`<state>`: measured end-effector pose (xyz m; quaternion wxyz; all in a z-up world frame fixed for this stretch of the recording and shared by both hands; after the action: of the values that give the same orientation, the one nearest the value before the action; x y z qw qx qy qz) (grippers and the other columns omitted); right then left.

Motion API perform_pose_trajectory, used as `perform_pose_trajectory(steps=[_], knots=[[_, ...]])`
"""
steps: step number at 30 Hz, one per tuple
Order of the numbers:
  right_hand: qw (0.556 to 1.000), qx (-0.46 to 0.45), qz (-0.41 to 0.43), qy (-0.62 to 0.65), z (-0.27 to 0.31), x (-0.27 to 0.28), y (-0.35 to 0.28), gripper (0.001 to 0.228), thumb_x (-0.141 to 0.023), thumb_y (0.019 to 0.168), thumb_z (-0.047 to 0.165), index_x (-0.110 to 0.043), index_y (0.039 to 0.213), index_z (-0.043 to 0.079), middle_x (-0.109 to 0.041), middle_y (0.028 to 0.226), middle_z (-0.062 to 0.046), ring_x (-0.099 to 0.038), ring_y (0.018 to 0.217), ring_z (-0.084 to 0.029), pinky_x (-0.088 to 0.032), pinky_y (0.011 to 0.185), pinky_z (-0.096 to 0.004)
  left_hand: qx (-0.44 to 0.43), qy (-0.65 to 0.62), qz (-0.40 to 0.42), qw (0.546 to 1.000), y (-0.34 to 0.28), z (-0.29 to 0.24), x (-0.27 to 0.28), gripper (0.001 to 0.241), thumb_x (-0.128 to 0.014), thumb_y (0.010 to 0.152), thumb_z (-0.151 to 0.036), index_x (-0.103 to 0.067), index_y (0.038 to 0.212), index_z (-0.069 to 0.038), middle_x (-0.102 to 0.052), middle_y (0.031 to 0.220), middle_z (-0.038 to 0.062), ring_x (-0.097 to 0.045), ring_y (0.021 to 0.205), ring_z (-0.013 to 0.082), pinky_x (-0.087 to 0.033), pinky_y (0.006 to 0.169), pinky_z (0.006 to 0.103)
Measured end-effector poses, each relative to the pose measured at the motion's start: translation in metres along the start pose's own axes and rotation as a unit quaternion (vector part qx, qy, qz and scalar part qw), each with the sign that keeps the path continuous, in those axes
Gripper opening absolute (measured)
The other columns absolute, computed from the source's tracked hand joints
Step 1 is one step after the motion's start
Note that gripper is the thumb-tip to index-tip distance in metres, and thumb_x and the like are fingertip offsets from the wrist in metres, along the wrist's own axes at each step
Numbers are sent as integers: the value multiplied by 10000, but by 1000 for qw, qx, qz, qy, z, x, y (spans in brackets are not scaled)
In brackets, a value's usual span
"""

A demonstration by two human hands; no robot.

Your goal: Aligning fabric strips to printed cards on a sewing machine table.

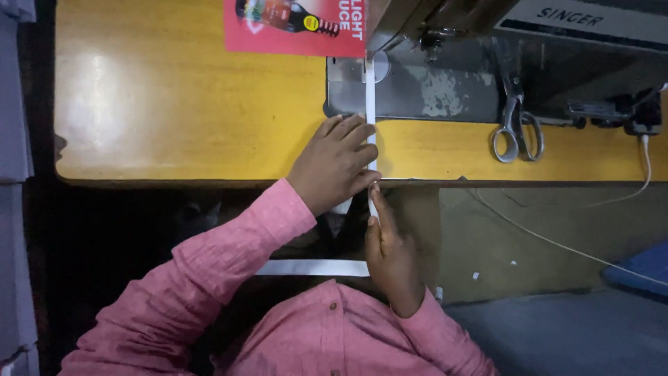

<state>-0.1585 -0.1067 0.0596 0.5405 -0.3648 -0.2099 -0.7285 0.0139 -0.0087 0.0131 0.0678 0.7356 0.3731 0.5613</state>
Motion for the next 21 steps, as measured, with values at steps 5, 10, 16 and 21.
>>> perform_pose_trajectory(steps=[5,10,16,21], knots=[[1000,-14,13,19,-9,-5,0,535,-473,1072,203,-503,1603,253,-647,1534,-68,-687,1221,-441,-572,966,-638,-1,17,5,1000,4,5,-1,391,-754,985,-495,-732,1042,-108,-679,1261,157,-626,1317,398,-461,1107,584],[1000,20,9,18,2,1,8,552,-474,1085,132,-467,1632,209,-659,1507,-114,-733,1135,-444,-613,874,-630,9,3,15,1000,12,9,6,344,-730,1033,-451,-754,1027,-108,-687,1221,174,-642,1297,414,-463,1101,599],[1000,12,-1,-28,2,5,19,539,-493,1088,214,-501,1621,292,-759,1365,-106,-749,1080,-438,-616,845,-612,1,35,6,999,14,26,-10,303,-768,999,-435,-776,1060,-138,-695,1232,137,-638,1311,399,-465,1095,580],[999,14,2,-33,13,9,41,491,-467,1098,193,-547,1581,232,-773,1328,-121,-735,1112,-445,-605,875,-614,-16,15,29,999,10,16,-5,186,-730,1022,-322,-787,1034,-145,-706,1249,137,-653,1302,391,-464,1102,579]])
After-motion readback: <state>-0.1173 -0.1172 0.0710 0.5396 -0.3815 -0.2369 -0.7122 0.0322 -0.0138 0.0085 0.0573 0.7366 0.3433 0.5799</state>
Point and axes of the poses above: each hand's wrist, its own y-axis towards the middle knuckle, its own x-axis out of the back of the hand, z = x × y, the point moved 1 cm from there along y, towards the middle knuckle
